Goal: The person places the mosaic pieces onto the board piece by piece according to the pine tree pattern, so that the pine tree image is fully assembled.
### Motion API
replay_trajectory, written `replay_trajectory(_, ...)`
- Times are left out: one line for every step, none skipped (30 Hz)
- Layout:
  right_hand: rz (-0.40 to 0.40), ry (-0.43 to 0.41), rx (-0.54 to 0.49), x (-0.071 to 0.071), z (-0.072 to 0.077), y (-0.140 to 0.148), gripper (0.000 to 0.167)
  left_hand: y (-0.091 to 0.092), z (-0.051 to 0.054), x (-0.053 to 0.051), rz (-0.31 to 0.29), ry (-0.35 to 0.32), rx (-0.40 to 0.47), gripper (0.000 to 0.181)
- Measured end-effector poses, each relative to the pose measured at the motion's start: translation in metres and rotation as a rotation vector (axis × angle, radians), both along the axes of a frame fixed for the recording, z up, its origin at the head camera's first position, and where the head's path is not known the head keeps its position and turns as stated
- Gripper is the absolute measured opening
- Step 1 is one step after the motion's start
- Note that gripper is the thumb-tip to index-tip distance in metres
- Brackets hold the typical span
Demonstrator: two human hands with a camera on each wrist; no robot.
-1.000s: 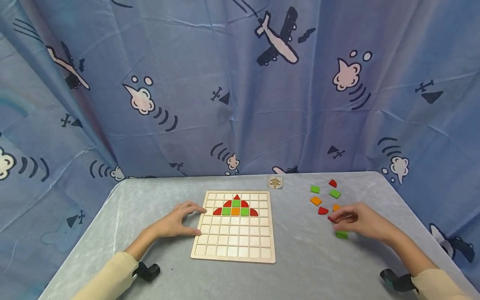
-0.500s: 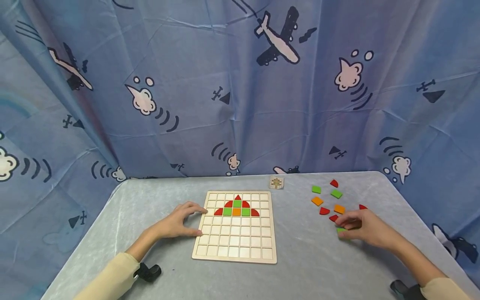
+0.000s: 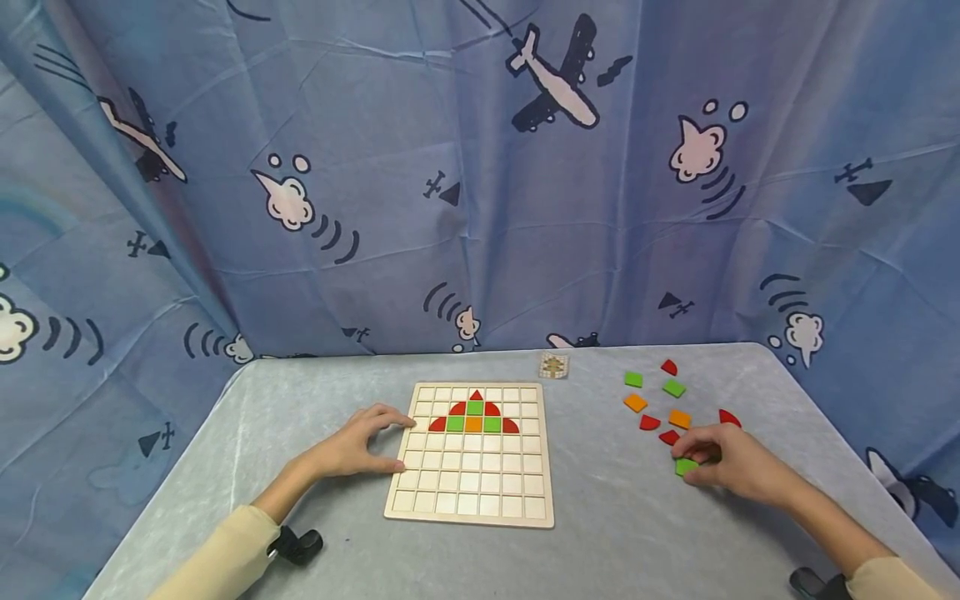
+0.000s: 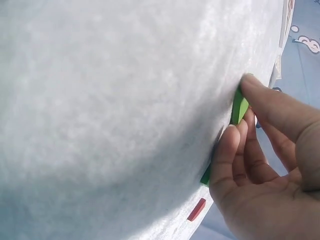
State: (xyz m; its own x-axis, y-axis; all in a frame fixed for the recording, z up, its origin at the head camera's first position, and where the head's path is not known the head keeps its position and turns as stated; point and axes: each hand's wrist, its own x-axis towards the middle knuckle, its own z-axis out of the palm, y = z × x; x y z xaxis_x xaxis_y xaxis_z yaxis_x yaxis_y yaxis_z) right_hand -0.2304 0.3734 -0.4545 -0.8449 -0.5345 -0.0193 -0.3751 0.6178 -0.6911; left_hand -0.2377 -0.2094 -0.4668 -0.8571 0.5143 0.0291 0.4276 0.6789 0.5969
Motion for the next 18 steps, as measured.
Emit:
replay_trajectory(0.0, 0.008, -0.001, -0.0001, -0.0004, -0.0003, 0.028, -0.0002, 0.0, -0.0001, 0.0, 0.001, -0.001, 0.065)
replay_trajectory(-0.003, 0.01, -0.001, -0.0002, -0.0005, -0.0006, 0.028, -0.0004, 0.0001, -0.0002, -0.001, 0.0, -0.001, 0.065)
replay_trajectory(-0.008, 0.008, 0.003, -0.0005, -0.0004, -0.0009, 0.029, -0.0005, 0.0001, -0.0003, -0.001, 0.0, -0.002, 0.065)
replay_trajectory(-0.017, -0.002, 0.009, -0.0006, 0.0001, -0.001, 0.029, -0.0003, -0.0001, -0.0005, -0.001, 0.0, -0.003, 0.065)
replay_trajectory(-0.025, -0.01, 0.017, -0.0008, 0.0005, -0.0011, 0.03, -0.0001, -0.0002, -0.0007, -0.001, 0.001, -0.003, 0.065)
replay_trajectory(-0.033, -0.02, 0.024, -0.0011, 0.0011, -0.0013, 0.031, 0.0002, -0.0004, -0.0009, -0.002, 0.001, -0.005, 0.065)
replay_trajectory(-0.038, -0.028, 0.03, -0.0012, 0.0016, -0.0014, 0.031, 0.0005, -0.0006, -0.0011, -0.003, 0.002, -0.005, 0.065)
replay_trajectory(-0.039, -0.033, 0.035, -0.0014, 0.0021, -0.0017, 0.031, 0.0008, -0.0007, -0.0013, -0.004, 0.002, -0.005, 0.064)
replay_trajectory(-0.038, -0.036, 0.037, -0.0017, 0.0025, -0.002, 0.031, 0.001, -0.0008, -0.0014, -0.004, 0.002, -0.006, 0.064)
replay_trajectory(-0.034, -0.034, 0.038, -0.0019, 0.0027, -0.0023, 0.03, 0.0013, -0.0007, -0.0015, -0.005, 0.003, -0.007, 0.064)
replay_trajectory(-0.027, -0.036, 0.036, -0.0021, 0.003, -0.0028, 0.03, 0.0015, -0.0007, -0.0016, -0.005, 0.003, -0.007, 0.064)
replay_trajectory(-0.018, -0.044, 0.031, -0.0024, 0.0034, -0.0033, 0.029, 0.0015, -0.0006, -0.0015, -0.005, 0.001, -0.008, 0.064)
replay_trajectory(-0.008, -0.052, 0.025, -0.0026, 0.004, -0.0039, 0.028, 0.0015, -0.0004, -0.0014, -0.004, 0.0, -0.007, 0.064)
replay_trajectory(0.003, -0.063, 0.018, -0.003, 0.0045, -0.0046, 0.027, 0.0014, -0.0002, -0.0012, -0.002, -0.002, -0.008, 0.064)
replay_trajectory(0.012, -0.082, 0.008, -0.0034, 0.0051, -0.0055, 0.026, 0.0013, 0.0, -0.0009, 0.0, -0.004, -0.01, 0.065)
replay_trajectory(0.022, -0.099, -0.002, -0.004, 0.0058, -0.0064, 0.025, 0.0011, 0.0004, -0.0007, 0.003, -0.007, -0.01, 0.065)
replay_trajectory(0.031, -0.117, -0.012, -0.0046, 0.0067, -0.0075, 0.024, 0.0008, 0.0006, -0.0005, 0.005, -0.01, -0.01, 0.065)
replay_trajectory(0.039, -0.127, -0.02, -0.0053, 0.0074, -0.0086, 0.023, 0.0004, 0.001, -0.0002, 0.008, -0.013, -0.011, 0.065)
